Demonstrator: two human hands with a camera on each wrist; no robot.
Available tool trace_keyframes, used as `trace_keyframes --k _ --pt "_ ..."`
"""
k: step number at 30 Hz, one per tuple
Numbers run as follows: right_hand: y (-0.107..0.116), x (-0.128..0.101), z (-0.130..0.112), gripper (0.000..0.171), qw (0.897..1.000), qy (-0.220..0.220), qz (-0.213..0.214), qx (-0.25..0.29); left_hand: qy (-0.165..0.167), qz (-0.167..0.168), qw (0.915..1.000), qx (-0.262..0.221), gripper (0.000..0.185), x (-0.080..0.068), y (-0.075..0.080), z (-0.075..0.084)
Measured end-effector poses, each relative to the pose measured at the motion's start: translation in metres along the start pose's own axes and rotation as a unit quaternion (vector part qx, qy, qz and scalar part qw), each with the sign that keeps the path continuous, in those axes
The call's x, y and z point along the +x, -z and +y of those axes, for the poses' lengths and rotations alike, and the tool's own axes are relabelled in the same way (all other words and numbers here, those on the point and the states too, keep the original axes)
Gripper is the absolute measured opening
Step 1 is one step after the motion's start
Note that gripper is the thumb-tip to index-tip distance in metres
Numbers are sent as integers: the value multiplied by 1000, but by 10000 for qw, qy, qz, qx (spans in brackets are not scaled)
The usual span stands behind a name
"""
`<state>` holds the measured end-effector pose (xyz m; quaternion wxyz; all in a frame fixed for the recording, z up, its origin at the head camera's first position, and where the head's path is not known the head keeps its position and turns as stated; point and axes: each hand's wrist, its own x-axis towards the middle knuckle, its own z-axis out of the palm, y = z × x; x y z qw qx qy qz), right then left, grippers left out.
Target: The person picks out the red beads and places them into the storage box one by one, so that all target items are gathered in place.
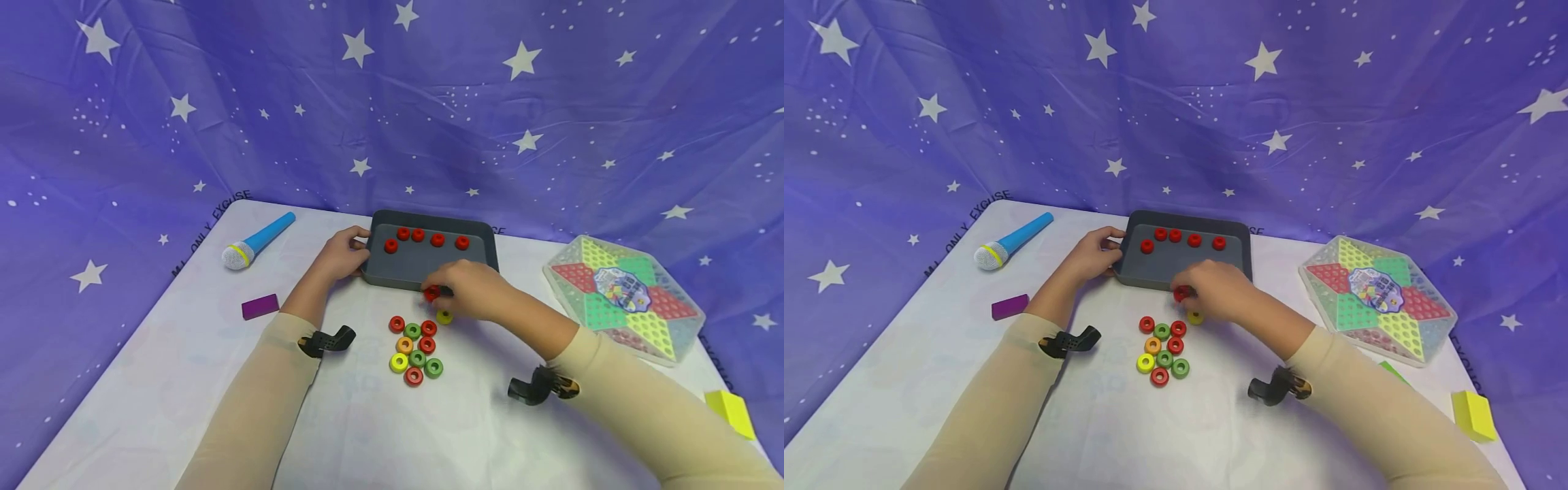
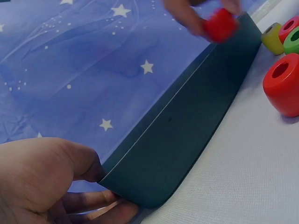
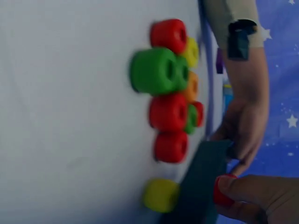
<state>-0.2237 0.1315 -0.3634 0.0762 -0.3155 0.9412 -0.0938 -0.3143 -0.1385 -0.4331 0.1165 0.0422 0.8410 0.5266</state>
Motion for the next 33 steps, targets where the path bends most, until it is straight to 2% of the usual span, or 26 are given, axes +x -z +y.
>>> trace_keyframes --k 7,14,21,28,33 --pt "39 23 18 29 9994 324 -101 -13 36 2 10000 -21 48 -1 1 -1" --pt "58 52 31 30 9973 630 -353 -125 36 2 10000 -21 48 -1 0 1" --pt "58 80 40 29 9934 913 -589 -371 24 25 10000 -3 48 -4 0 4" --pt "48 108 51 32 9905 799 -907 -655 17 51 10000 46 47 -5 1 3" --pt "32 116 56 35 9902 754 -873 -782 39 75 9999 58 47 -2 0 1"
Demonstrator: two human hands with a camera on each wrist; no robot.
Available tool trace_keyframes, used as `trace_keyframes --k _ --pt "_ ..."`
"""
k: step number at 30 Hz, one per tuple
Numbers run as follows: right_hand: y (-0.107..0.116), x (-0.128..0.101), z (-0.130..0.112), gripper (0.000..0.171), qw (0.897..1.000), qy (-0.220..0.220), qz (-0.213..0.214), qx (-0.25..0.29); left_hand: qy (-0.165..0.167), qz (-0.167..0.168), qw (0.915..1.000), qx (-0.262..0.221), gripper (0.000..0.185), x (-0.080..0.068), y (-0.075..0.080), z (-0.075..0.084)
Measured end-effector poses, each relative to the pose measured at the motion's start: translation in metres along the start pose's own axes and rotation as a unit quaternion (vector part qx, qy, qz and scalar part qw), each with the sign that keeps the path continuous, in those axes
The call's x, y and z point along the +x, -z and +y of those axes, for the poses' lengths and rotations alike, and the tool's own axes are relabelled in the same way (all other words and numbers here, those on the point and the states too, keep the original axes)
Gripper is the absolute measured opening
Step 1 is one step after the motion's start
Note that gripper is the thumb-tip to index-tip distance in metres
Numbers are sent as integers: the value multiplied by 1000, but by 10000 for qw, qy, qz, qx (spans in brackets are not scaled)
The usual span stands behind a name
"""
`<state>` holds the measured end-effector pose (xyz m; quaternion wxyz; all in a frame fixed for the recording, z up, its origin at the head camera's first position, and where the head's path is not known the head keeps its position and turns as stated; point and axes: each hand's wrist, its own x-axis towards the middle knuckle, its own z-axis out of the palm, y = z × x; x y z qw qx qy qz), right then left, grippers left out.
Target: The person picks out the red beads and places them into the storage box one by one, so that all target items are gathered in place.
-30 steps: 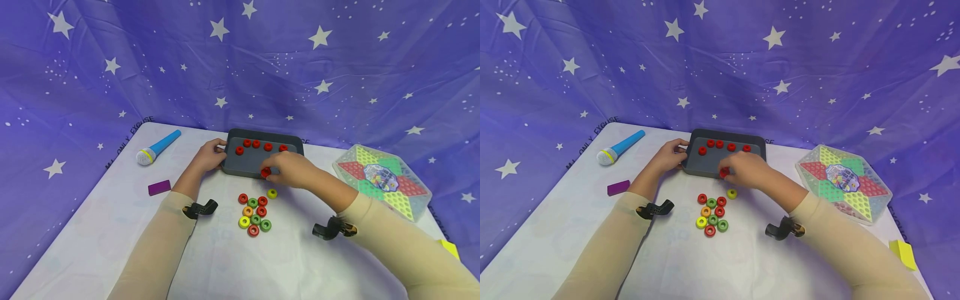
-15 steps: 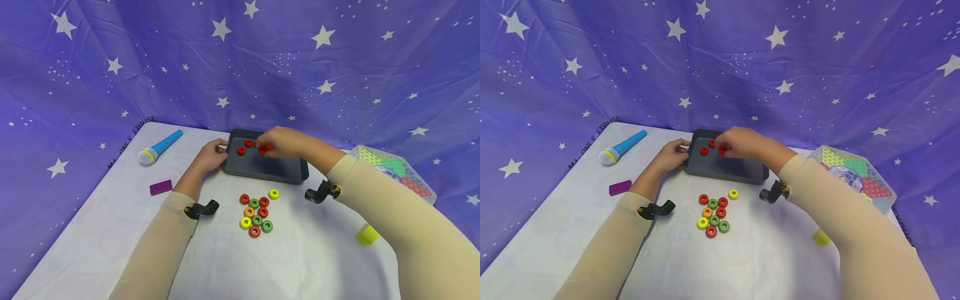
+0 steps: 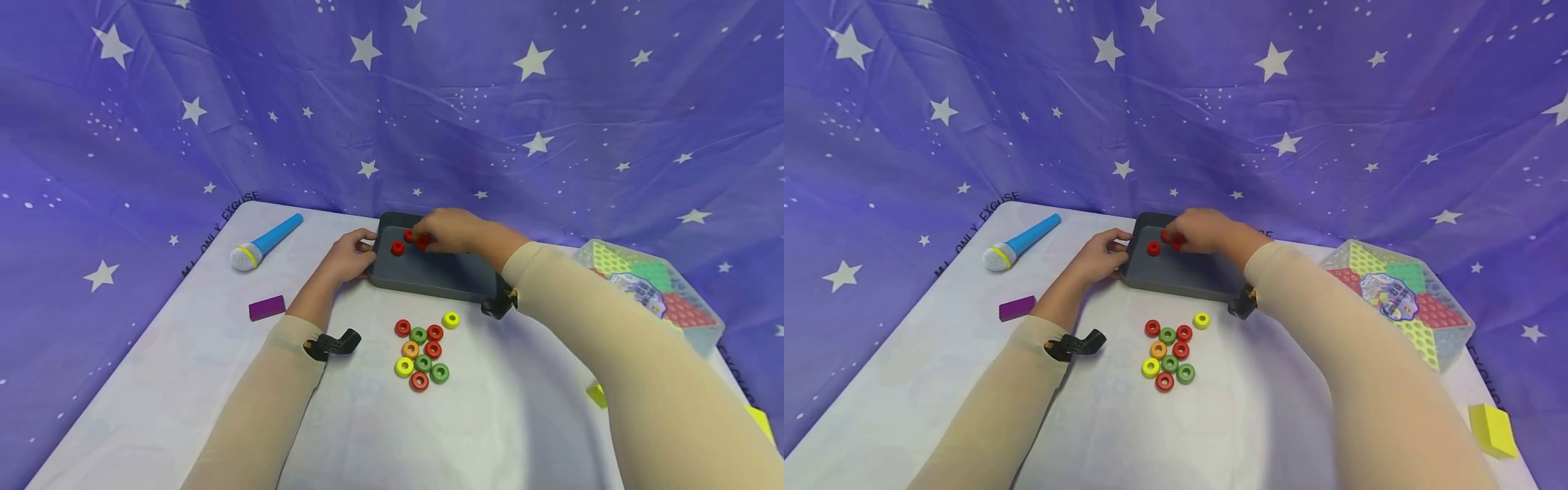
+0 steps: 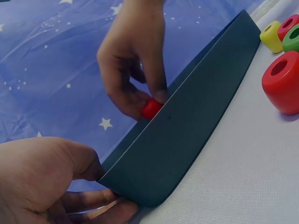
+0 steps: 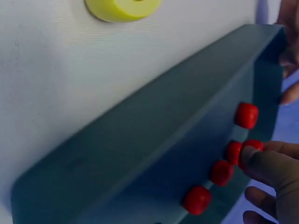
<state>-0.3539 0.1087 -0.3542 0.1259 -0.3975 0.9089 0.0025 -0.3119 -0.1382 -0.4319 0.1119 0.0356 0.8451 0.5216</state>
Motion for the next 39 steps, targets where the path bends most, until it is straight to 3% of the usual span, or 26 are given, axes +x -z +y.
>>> trace_keyframes --k 7,14,18,22,27,31,35,39 --pt "-20 6 4 34 9997 136 178 -36 44 17 10000 16 46 -1 -1 1" --pt "-31 8 2 37 9999 4 120 -108 33 24 10000 -48 47 -1 -3 -1" --pt "-28 6 2 37 9998 7 198 -25 8 4 10000 -90 47 -2 -3 -2" --pt "-11 -1 2 38 9989 -31 457 71 -40 27 9999 -108 47 -3 -3 -1" --pt "17 -21 -6 41 9967 -185 749 258 -48 37 9999 -120 48 -2 -2 1" --pt "25 -46 -18 40 9936 -138 996 507 -49 25 9999 -102 48 -1 -1 1" --pt "11 -72 -36 40 9919 60 994 794 -18 0 9999 -113 48 -1 -1 1" --pt "-18 -95 -56 42 9919 195 729 1018 -5 -9 9999 -120 47 -1 -1 0"
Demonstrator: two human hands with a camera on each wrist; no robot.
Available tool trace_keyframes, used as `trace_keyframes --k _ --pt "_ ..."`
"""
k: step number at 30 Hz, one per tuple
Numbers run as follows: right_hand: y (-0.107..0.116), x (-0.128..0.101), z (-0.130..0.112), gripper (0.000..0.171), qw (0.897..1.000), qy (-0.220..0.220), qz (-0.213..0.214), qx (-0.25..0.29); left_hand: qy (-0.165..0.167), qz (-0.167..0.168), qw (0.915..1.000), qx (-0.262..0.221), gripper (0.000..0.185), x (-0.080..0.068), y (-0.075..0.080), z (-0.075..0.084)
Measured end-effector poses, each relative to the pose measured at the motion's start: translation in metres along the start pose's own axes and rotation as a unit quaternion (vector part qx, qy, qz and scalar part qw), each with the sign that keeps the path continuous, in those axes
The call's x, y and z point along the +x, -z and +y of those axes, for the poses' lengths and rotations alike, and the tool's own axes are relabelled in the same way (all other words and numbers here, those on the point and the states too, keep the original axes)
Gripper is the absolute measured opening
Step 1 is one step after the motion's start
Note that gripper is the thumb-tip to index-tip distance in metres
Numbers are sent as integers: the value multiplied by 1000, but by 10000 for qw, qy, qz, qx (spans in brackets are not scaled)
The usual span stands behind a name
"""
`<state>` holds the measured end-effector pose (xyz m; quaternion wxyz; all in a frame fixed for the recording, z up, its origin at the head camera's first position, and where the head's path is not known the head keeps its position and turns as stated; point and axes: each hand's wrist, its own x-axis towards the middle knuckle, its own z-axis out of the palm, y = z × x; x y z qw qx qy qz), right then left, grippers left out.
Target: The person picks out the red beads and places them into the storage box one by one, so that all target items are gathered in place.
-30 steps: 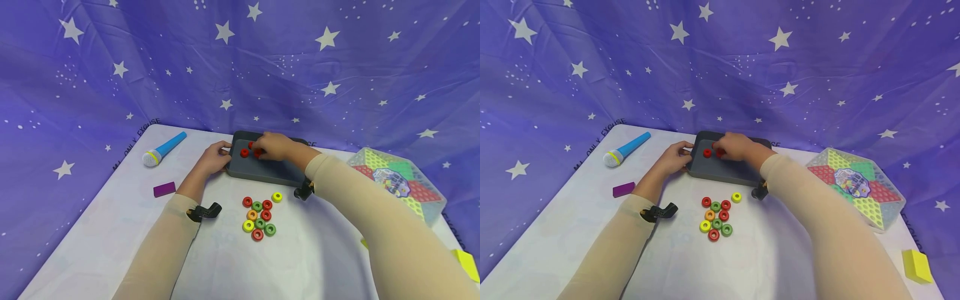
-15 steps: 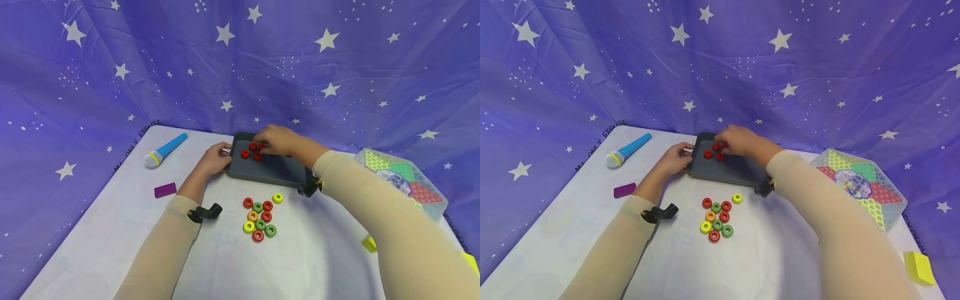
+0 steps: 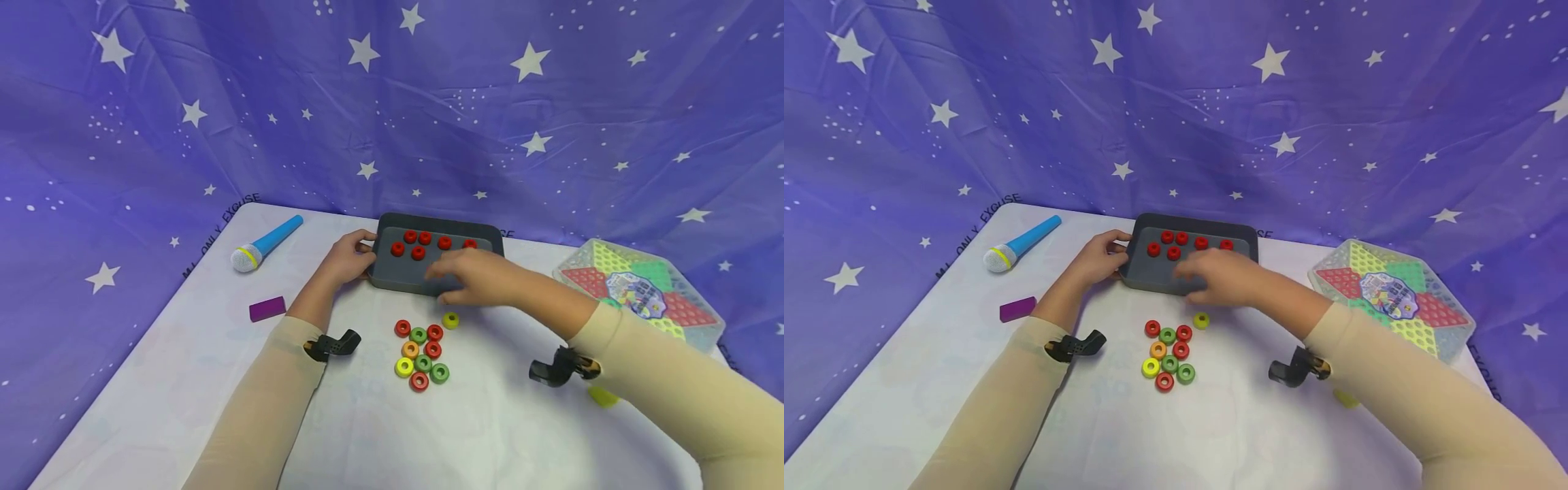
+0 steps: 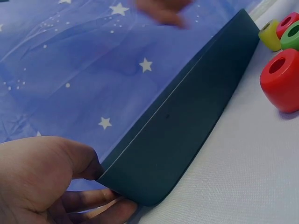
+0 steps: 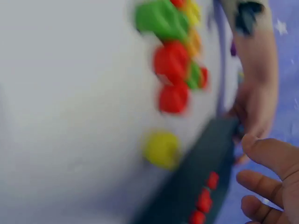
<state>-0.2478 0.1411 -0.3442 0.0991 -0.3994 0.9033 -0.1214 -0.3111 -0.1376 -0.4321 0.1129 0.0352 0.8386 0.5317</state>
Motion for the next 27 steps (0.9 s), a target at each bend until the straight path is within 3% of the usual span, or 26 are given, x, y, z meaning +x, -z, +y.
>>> trace_keyframes --k 5,14,20,27 --pt "-38 -23 -5 40 9996 245 -117 -81 -13 12 10000 -12 48 1 -1 0" --pt "-71 -30 -3 34 9958 726 509 -230 -47 25 10000 -66 48 0 -2 -1" --pt "-73 -32 -1 34 9965 657 518 -76 -31 44 10000 -25 48 -3 -1 0" --pt "-47 -38 10 34 9955 620 633 345 -92 67 9999 27 48 0 -1 -2"
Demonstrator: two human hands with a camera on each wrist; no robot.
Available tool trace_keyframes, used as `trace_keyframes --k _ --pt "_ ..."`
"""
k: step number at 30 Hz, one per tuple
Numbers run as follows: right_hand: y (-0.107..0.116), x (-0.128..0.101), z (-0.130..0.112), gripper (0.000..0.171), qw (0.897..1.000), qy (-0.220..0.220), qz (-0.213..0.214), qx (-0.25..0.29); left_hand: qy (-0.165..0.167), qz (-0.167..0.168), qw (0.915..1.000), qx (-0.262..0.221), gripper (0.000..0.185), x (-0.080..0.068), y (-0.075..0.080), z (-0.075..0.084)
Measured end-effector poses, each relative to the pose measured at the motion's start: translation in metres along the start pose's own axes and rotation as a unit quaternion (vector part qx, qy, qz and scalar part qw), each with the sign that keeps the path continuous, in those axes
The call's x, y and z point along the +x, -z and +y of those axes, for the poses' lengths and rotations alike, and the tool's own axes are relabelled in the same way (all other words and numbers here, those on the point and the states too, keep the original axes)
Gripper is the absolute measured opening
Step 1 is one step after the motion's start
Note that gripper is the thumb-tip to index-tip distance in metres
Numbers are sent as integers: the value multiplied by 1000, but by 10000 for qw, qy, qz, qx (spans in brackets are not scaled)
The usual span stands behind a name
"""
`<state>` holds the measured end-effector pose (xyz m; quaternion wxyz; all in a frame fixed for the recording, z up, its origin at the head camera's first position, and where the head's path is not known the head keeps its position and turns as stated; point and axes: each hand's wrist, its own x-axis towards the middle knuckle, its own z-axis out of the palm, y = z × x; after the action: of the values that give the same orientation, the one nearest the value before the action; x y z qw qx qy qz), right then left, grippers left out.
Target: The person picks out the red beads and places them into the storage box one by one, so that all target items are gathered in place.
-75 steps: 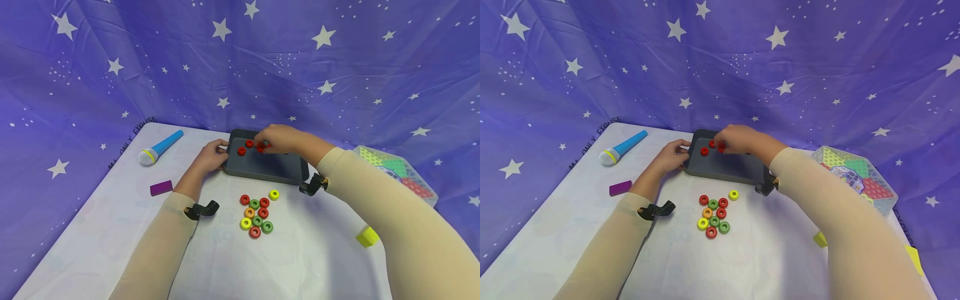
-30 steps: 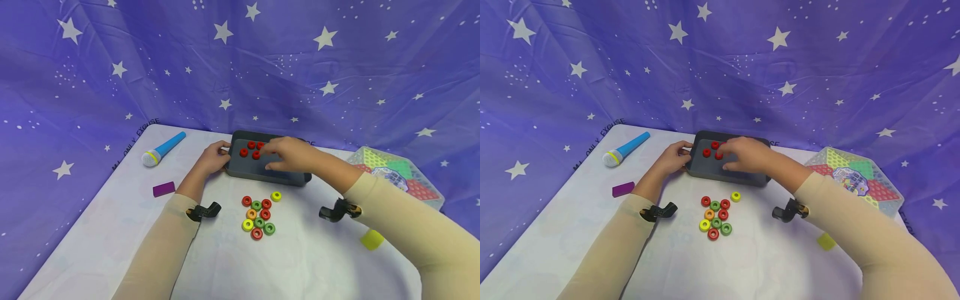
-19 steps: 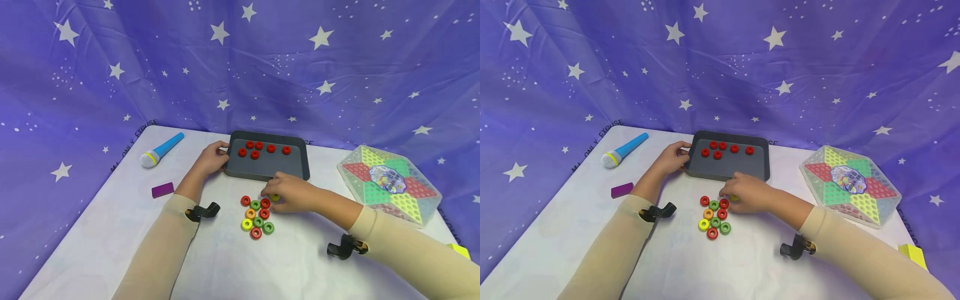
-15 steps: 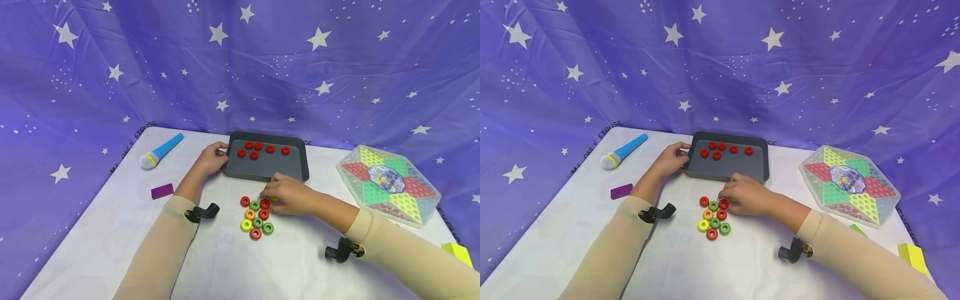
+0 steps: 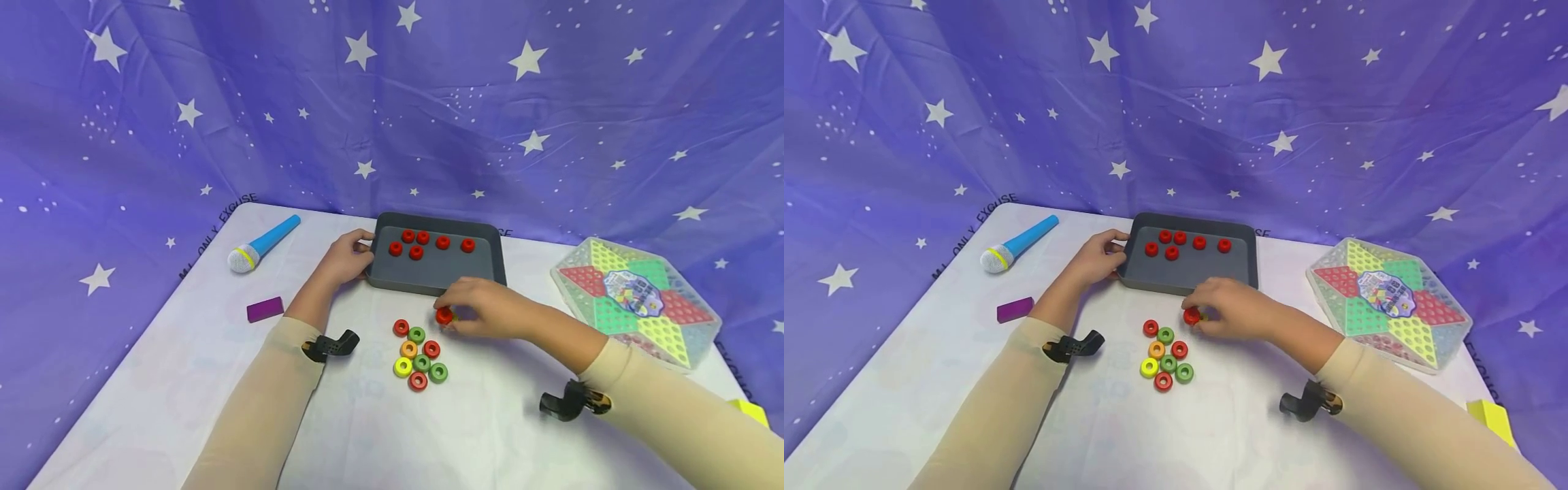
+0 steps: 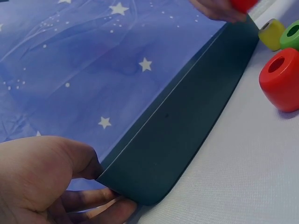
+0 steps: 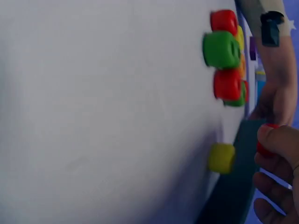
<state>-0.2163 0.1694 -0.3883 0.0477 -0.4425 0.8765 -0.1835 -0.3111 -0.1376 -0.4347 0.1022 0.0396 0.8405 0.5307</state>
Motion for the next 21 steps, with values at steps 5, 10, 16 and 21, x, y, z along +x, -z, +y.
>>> trace_keyframes --k 5,10,16,21 --pt "23 4 9 35 9999 -63 -52 -94 15 5 10000 9 48 0 0 1" --pt "44 13 20 34 9996 -84 -88 -243 29 -20 10000 -12 49 0 0 1" --pt "64 33 35 36 9989 -132 -149 -428 2 -1 10000 -12 48 2 1 1" --pt "71 50 49 37 9970 -179 -348 -670 22 -64 9999 -88 47 1 1 1"
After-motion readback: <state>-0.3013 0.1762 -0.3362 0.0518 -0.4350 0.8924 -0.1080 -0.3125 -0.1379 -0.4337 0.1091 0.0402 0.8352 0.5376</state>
